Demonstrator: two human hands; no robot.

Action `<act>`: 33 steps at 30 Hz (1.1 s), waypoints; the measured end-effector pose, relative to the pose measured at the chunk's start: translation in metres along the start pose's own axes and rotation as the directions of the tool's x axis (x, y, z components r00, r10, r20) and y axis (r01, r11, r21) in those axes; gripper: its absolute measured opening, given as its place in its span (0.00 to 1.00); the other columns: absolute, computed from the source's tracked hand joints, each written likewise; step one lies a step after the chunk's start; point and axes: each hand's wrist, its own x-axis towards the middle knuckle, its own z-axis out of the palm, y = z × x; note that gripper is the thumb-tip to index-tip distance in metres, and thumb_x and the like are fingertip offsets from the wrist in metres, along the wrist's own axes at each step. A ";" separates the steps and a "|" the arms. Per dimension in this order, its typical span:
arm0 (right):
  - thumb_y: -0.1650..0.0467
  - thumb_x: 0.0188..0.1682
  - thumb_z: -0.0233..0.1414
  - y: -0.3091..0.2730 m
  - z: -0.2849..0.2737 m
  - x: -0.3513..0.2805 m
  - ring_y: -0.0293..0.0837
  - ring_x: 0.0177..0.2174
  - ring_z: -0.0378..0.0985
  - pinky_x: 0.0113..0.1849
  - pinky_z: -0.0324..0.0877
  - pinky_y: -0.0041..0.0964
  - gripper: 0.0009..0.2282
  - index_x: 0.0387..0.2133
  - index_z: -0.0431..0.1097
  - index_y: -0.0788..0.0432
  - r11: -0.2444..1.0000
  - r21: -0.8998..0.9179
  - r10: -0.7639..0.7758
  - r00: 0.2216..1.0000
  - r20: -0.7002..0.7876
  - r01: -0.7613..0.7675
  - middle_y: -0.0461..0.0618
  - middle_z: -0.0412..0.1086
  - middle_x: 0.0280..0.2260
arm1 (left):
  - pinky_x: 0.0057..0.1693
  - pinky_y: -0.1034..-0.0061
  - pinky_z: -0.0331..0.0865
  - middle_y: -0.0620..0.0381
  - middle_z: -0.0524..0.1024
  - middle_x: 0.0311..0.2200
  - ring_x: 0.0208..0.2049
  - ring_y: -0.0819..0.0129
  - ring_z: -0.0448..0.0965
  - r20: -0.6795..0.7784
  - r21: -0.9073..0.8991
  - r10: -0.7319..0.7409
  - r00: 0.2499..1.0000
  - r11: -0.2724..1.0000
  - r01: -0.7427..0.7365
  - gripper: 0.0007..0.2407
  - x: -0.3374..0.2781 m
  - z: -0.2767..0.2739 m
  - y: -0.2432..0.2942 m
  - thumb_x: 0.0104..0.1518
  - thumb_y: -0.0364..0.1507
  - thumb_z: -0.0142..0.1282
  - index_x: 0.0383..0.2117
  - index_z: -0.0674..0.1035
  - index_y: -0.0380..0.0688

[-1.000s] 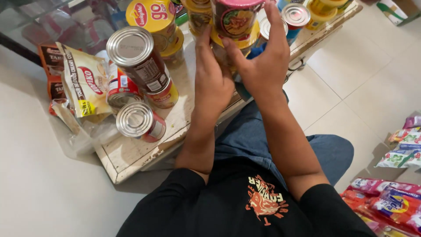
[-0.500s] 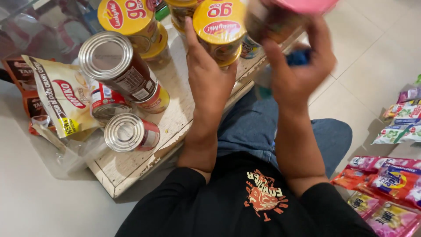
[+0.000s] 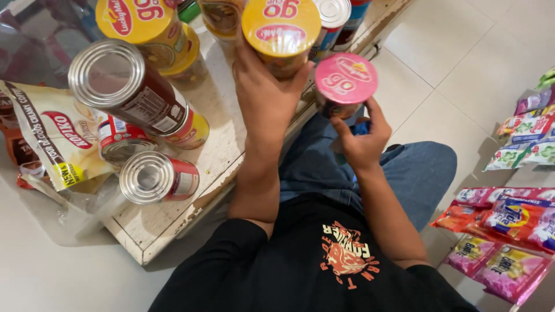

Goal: Wiping down cup noodle containers with a sponge on a store shelf.

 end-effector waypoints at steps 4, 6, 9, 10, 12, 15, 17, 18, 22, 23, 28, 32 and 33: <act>0.64 0.45 0.71 -0.003 0.012 -0.005 0.37 0.38 0.76 0.41 0.73 0.31 0.30 0.57 0.68 0.66 1.000 0.018 -0.015 0.999 0.037 0.015 0.51 0.76 0.43 | 0.68 0.62 0.70 0.37 0.68 0.61 0.63 0.42 0.72 -0.063 -0.056 -0.072 0.995 0.996 0.068 0.42 0.000 -0.003 0.001 0.51 0.35 0.78 0.67 0.57 0.36; 0.63 0.45 0.70 -0.010 0.020 -0.004 0.35 0.35 0.76 0.40 0.72 0.30 0.29 0.56 0.68 0.65 0.990 0.075 0.116 0.991 0.070 -0.121 0.48 0.78 0.41 | 0.66 0.58 0.69 0.35 0.69 0.59 0.60 0.39 0.73 -0.145 0.029 -0.061 0.988 0.997 0.066 0.44 0.004 -0.011 0.008 0.44 0.36 0.79 0.64 0.60 0.33; 0.63 0.48 0.70 -0.023 0.024 -0.002 0.34 0.37 0.74 0.40 0.70 0.28 0.29 0.57 0.66 0.66 0.991 0.101 0.080 0.991 0.104 -0.090 0.48 0.78 0.43 | 0.63 0.61 0.74 0.42 0.76 0.54 0.57 0.46 0.79 -0.144 -0.093 -0.161 0.976 0.985 0.149 0.38 0.008 -0.016 0.017 0.48 0.37 0.78 0.61 0.64 0.36; 0.63 0.48 0.70 -0.023 0.024 -0.002 0.34 0.37 0.74 0.40 0.70 0.28 0.29 0.57 0.66 0.66 0.991 0.104 0.076 0.992 0.105 -0.087 0.48 0.78 0.43 | 0.63 0.61 0.74 0.42 0.76 0.54 0.57 0.46 0.79 -0.148 -0.092 -0.159 0.976 0.985 0.147 0.38 0.007 -0.018 0.019 0.48 0.37 0.78 0.61 0.64 0.36; 0.63 0.46 0.69 -0.022 0.026 -0.005 0.34 0.35 0.73 0.37 0.68 0.27 0.30 0.57 0.66 0.66 0.993 0.079 0.078 0.991 0.107 -0.087 0.48 0.78 0.42 | 0.63 0.61 0.74 0.43 0.77 0.53 0.53 0.51 0.81 -0.168 -0.122 -0.145 0.975 0.985 0.126 0.36 0.005 -0.022 0.023 0.49 0.37 0.78 0.59 0.65 0.37; 0.63 0.46 0.69 -0.019 0.026 -0.010 0.33 0.34 0.72 0.37 0.68 0.27 0.29 0.57 0.66 0.65 0.984 0.139 0.099 0.992 0.073 -0.108 0.47 0.77 0.41 | 0.60 0.65 0.74 0.45 0.78 0.49 0.52 0.54 0.82 -0.209 -0.161 -0.128 0.969 0.982 0.095 0.34 0.009 -0.036 0.033 0.48 0.36 0.77 0.56 0.67 0.35; 0.64 0.46 0.69 -0.017 0.025 -0.014 0.34 0.34 0.71 0.38 0.68 0.28 0.27 0.55 0.67 0.64 0.989 0.121 0.076 0.996 0.049 -0.082 0.46 0.76 0.39 | 0.60 0.67 0.74 0.48 0.81 0.45 0.48 0.58 0.83 -0.170 -0.162 -0.031 0.985 0.987 0.003 0.25 0.006 -0.048 0.037 0.51 0.31 0.76 0.51 0.74 0.38; 0.65 0.47 0.70 -0.017 0.025 -0.015 0.34 0.34 0.71 0.39 0.68 0.29 0.25 0.53 0.68 0.64 0.993 0.101 0.055 0.998 0.022 -0.057 0.46 0.74 0.37 | 0.59 0.70 0.74 0.50 0.84 0.41 0.44 0.62 0.85 -0.128 -0.170 0.068 0.990 0.981 -0.089 0.15 0.005 -0.054 0.038 0.55 0.26 0.75 0.46 0.81 0.40; 0.66 0.52 0.66 -0.033 0.026 -0.012 0.38 0.44 0.76 0.49 0.70 0.31 0.25 0.56 0.64 0.66 0.978 0.202 -0.048 0.999 -0.002 0.047 0.50 0.74 0.47 | 0.60 0.72 0.72 0.51 0.83 0.42 0.44 0.64 0.85 -0.098 -0.191 0.141 0.985 0.969 -0.157 0.12 0.009 -0.072 0.052 0.56 0.23 0.71 0.44 0.82 0.38; 0.66 0.52 0.66 -0.033 0.027 -0.013 0.40 0.46 0.76 0.50 0.70 0.31 0.25 0.56 0.64 0.66 0.979 0.198 -0.055 0.998 -0.004 0.055 0.51 0.73 0.47 | 0.61 0.73 0.74 0.51 0.82 0.44 0.46 0.65 0.84 -0.123 -0.321 0.032 0.992 0.944 -0.070 0.14 0.006 -0.069 0.044 0.57 0.25 0.72 0.47 0.81 0.37; 0.66 0.47 0.66 -0.036 0.038 -0.010 0.39 0.39 0.73 0.43 0.69 0.30 0.27 0.55 0.65 0.67 0.979 0.195 0.051 0.998 0.032 -0.056 0.49 0.73 0.42 | 0.64 0.74 0.72 0.54 0.76 0.52 0.53 0.69 0.79 -0.161 -0.551 -0.106 0.981 0.834 -0.001 0.25 0.001 -0.055 0.030 0.58 0.28 0.74 0.57 0.72 0.37; 0.67 0.53 0.65 -0.054 0.051 0.003 0.46 0.52 0.76 0.56 0.70 0.38 0.27 0.60 0.62 0.67 0.977 0.205 0.045 0.997 0.056 -0.056 0.55 0.73 0.51 | 0.65 0.72 0.68 0.53 0.76 0.53 0.56 0.66 0.78 -0.145 -0.374 -0.011 0.989 0.926 -0.044 0.26 -0.005 -0.054 0.029 0.58 0.28 0.75 0.58 0.70 0.36; 0.66 0.53 0.64 -0.059 0.053 0.007 0.47 0.50 0.78 0.55 0.72 0.38 0.26 0.60 0.62 0.66 0.964 0.242 0.076 0.986 0.146 -0.110 0.55 0.74 0.50 | 0.67 0.72 0.69 0.54 0.75 0.54 0.56 0.66 0.78 -0.146 -0.439 -0.048 0.988 0.898 -0.021 0.30 -0.005 -0.053 0.029 0.58 0.30 0.74 0.62 0.67 0.37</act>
